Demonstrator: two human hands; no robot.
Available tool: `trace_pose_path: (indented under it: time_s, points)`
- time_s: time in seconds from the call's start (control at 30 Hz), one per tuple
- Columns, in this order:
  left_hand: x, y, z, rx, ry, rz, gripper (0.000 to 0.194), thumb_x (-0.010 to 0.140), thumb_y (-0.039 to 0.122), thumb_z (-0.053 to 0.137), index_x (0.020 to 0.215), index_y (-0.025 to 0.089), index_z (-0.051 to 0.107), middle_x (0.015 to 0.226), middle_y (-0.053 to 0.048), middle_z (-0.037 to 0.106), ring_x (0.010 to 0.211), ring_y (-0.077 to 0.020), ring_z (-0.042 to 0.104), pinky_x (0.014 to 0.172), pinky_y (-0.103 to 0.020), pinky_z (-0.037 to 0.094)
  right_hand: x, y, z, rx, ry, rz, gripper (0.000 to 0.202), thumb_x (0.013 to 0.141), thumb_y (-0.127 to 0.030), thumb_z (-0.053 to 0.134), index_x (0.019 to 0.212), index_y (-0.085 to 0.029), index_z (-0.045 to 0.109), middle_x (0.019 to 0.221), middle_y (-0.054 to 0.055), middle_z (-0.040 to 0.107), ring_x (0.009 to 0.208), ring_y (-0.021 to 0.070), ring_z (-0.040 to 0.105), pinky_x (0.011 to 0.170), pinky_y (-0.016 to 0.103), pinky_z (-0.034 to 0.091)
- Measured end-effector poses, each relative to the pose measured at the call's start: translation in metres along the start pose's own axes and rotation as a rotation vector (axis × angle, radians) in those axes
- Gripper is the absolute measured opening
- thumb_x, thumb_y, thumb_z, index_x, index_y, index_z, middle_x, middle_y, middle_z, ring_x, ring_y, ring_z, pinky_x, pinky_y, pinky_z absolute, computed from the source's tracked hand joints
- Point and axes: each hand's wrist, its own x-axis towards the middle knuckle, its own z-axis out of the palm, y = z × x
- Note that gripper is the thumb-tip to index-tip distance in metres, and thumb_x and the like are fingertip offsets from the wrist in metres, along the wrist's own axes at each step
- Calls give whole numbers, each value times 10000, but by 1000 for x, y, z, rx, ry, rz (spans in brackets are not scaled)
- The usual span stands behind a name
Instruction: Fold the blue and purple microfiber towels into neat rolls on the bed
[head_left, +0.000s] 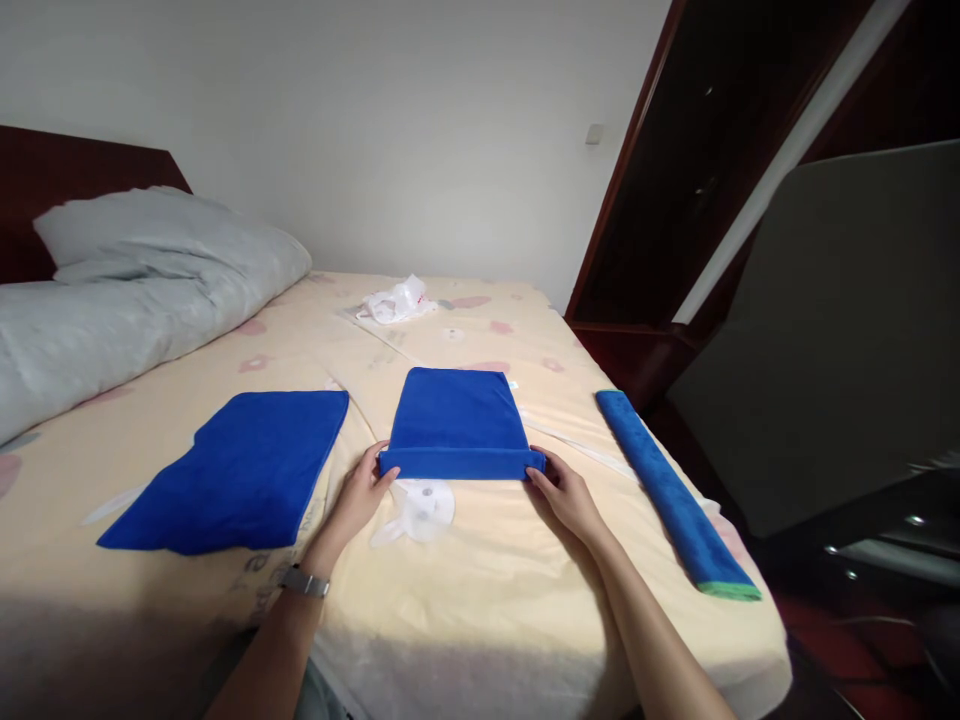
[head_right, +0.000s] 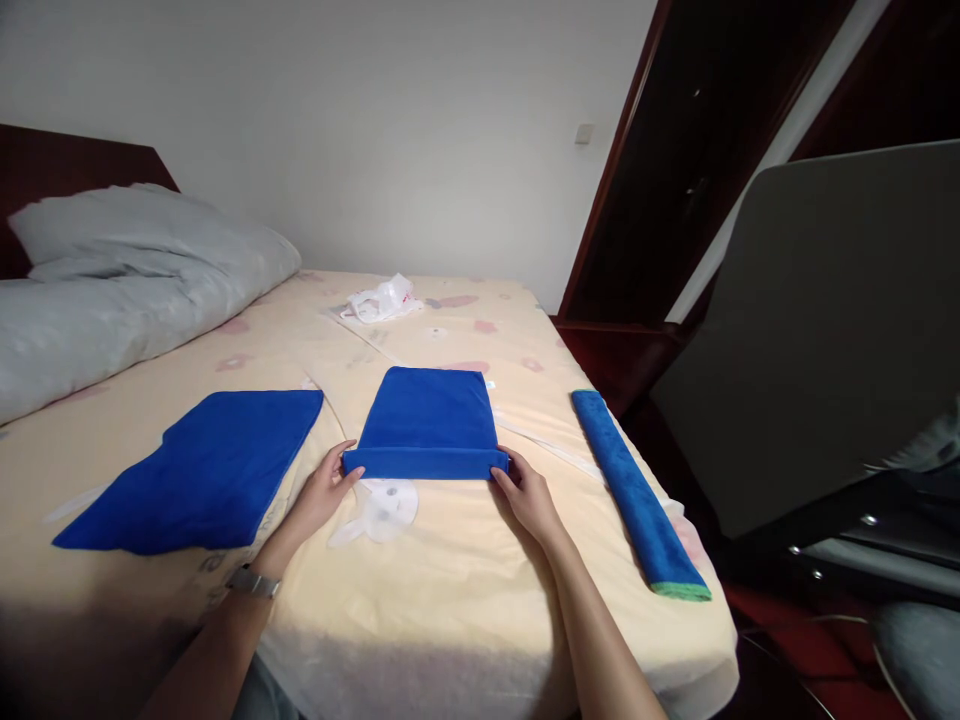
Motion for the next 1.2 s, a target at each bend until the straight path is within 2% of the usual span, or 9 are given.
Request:
trace_pose_path:
  time_s: [0.1,0.23,0.43,0.6,0.73,0.83,0.97,1.07,1.2]
  points:
    - [-3,5,-1,-2,34,11,540,888,443,594,1358,193,501,906,-43,662,842,-202,675,786,-353,557,-1,-5,-2,50,16,21,526,922,-475,534,1370,-200,553,1012,74,732,910,234,684,846,366,531]
    - [-15,15,-4,25,19,30,532,926,453,540,1383,190,474,777,3,615,745,-180,651,707,-309,532,-10,-13,-10,92,1,55,566,927,-501,542,1421,-227,493,822,22,710,788,209,672,736,321,511]
    - [-38,24,-9,295,39,39,414,957,428,508,1305,202,510,590,73,480,558,-147,548,575,-248,407,-25,-15,-22,30,-135,88,500,931,-516,536,1359,-258,525,682,-22,673,645,183,632,594,272,449]
    - [-42,26,-14,768,74,152,250,901,356,621,1112,225,644,786,-17,690,793,-238,670,750,-355,450,-25,-9,-23,-264,-148,47,389,940,-460,519,1280,-285,590,902,29,749,810,243,701,702,344,526]
    - [-43,36,-18,812,176,356,207,950,318,552,1087,212,666,1061,-79,718,1025,-272,650,901,-408,471,-25,-15,-23,-541,30,-186,338,959,-389,494,1209,-229,656,1169,112,697,1065,314,653,887,461,532]
    - [-45,51,-8,754,41,541,271,991,273,482,1198,213,646,1292,-80,652,1236,-242,570,1056,-396,429,-32,-32,-8,-548,56,-387,367,990,-346,460,1281,-202,632,1325,126,630,1219,293,587,1036,469,481]
    - [-43,62,18,809,-283,726,452,1017,340,455,1465,278,446,1545,-32,443,1441,-234,372,1178,-436,327,-39,-54,33,-562,-249,-628,490,998,-382,501,1458,-215,481,1482,86,515,1391,271,448,1149,493,389]
    - [-36,58,31,832,-374,738,514,1035,375,413,1530,263,334,1569,-32,403,1447,-206,367,1197,-418,307,-35,-52,59,-570,-349,-712,508,1015,-364,484,1489,-186,433,1479,90,509,1406,243,431,1161,471,385]
    - [-30,48,31,835,-446,695,539,1039,429,386,1544,261,300,1551,-20,430,1412,-179,425,1192,-392,320,-25,-35,65,-586,-312,-726,467,1012,-285,491,1461,-159,471,1445,114,539,1350,236,506,1131,449,432]
